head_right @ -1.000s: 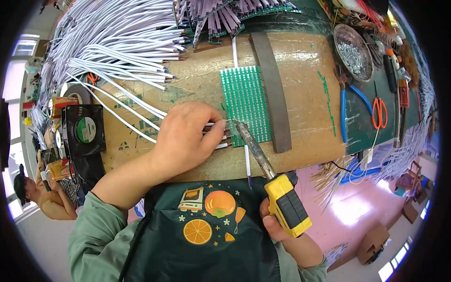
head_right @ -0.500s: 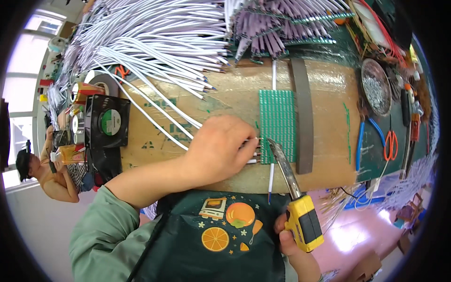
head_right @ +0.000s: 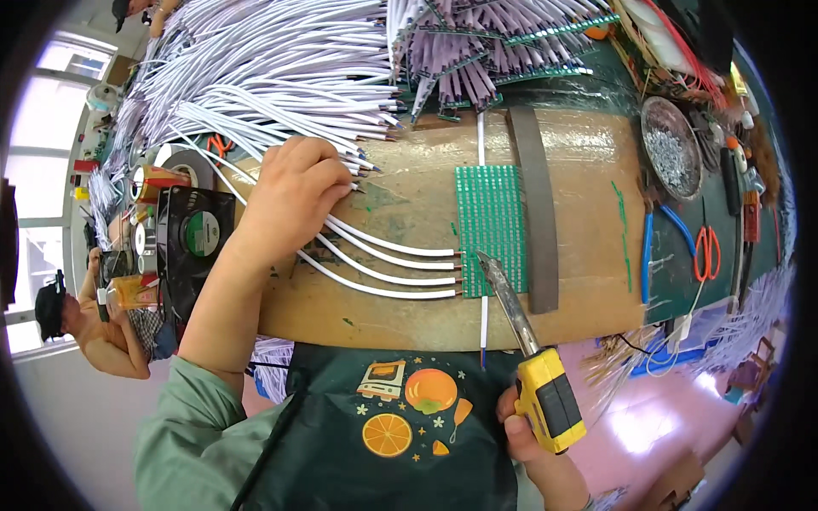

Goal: The person solders wires onto a circuit board using a handheld tool, moves the finished wire assembly onto a stack, and arranges new wires onto the board to solder them.

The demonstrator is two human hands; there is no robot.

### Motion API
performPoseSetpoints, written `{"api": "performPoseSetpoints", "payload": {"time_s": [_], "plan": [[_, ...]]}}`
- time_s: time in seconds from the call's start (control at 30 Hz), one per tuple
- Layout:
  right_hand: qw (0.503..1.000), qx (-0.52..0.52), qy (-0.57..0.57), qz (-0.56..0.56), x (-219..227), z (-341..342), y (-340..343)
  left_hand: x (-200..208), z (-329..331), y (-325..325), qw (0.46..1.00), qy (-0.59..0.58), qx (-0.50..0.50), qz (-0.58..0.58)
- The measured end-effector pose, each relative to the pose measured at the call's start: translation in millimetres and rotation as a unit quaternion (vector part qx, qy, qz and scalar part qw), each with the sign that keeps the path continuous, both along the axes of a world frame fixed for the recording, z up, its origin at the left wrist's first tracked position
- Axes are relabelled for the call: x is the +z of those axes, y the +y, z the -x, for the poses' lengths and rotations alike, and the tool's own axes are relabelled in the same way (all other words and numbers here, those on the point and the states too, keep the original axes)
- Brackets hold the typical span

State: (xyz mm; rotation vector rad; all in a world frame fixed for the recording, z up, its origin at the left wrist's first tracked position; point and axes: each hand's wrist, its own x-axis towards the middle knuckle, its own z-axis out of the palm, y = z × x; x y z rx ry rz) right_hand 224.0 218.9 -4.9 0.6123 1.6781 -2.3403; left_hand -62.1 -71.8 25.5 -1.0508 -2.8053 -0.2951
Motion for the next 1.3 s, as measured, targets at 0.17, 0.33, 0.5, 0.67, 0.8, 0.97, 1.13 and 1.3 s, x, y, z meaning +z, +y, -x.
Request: {"api": "performPoseSetpoints", "payload": {"time_s": [0.17, 0.33, 0.5, 0.67, 0.8, 0.97, 1.13, 1.3], "plan": [[0.998, 0.038, 0.041, -0.011, -12, -7, 6, -1, -11, 18, 0.991, -0.029, -0.087, -0.096], [0.996, 0.044, 0.061, -0.051, -26, -15, 7, -10, -38, 60, 0.967, -0.169, -0.065, -0.178], [0.997, 0.055, 0.053, -0.024, -17, -8, 7, -11, -44, 72, 0.962, -0.221, -0.018, -0.156], [0.994, 0.068, 0.066, -0.055, -23, -12, 9, -14, -45, 75, 0.96, -0.22, -0.021, -0.169], [0.996, 0.065, 0.063, -0.027, -20, -8, 7, -17, -47, 78, 0.96, -0.196, -0.036, -0.195], [0.994, 0.075, 0.076, -0.034, -19, -4, 6, -18, -49, 79, 0.957, -0.204, -0.026, -0.204], [0.987, 0.061, 0.105, -0.108, -16, 4, 7, -18, -51, 79, 0.957, -0.2, -0.012, -0.208], [0.988, 0.028, 0.108, -0.104, -12, 12, 1, -17, -52, 82, 0.963, -0.196, -0.004, -0.183]]}}
